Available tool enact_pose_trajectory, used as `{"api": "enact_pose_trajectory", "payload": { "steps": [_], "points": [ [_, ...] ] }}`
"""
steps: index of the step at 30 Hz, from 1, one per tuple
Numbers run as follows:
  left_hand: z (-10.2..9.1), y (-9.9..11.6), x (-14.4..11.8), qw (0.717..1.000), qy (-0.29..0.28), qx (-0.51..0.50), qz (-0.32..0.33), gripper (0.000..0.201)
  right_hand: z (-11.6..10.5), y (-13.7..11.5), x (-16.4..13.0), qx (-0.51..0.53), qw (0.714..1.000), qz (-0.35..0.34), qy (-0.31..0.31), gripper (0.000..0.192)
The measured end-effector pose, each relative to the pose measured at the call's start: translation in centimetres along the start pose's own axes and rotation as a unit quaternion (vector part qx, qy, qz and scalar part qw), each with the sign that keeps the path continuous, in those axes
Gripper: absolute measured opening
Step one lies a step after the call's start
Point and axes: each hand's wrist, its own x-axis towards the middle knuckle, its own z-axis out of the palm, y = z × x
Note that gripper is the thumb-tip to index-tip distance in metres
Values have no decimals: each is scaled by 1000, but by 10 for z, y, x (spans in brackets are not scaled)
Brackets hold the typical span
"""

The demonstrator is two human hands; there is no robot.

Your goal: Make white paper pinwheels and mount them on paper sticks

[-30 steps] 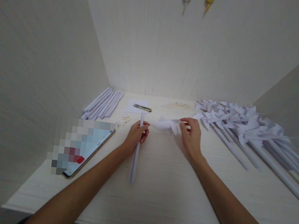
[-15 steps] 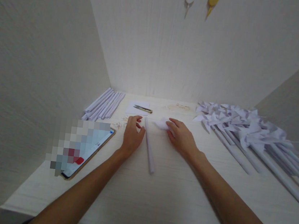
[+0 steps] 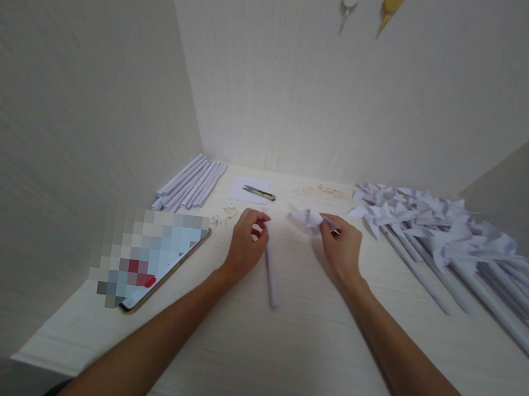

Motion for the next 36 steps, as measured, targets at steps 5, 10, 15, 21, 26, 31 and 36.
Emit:
{"api": "enact_pose_trajectory", "payload": {
  "steps": [5,10,15,21,26,31,36],
  "points": [
    [6,-2,-1,990,4,-124,-59,34,6,-18,-8,296,928,223,46,3],
    [12,0,-2,951,-49,-270,-142,58,13,-28,-29,384,877,288,-3,15],
    [17,7,-6,922,-81,-334,-178,58,22,-28,-44,396,876,262,-87,11],
    [20,12,-9,964,-59,-209,-154,35,30,-28,-50,403,868,264,-119,6],
    [20,12,-14,993,-25,-97,-69,20,34,-28,-49,397,865,284,-116,11],
    [15,12,-14,1000,15,-27,7,24,25,-25,-46,332,911,243,-22,23],
    [11,12,-12,997,23,16,69,24,16,-29,-50,178,979,97,2,13]
  ]
}}
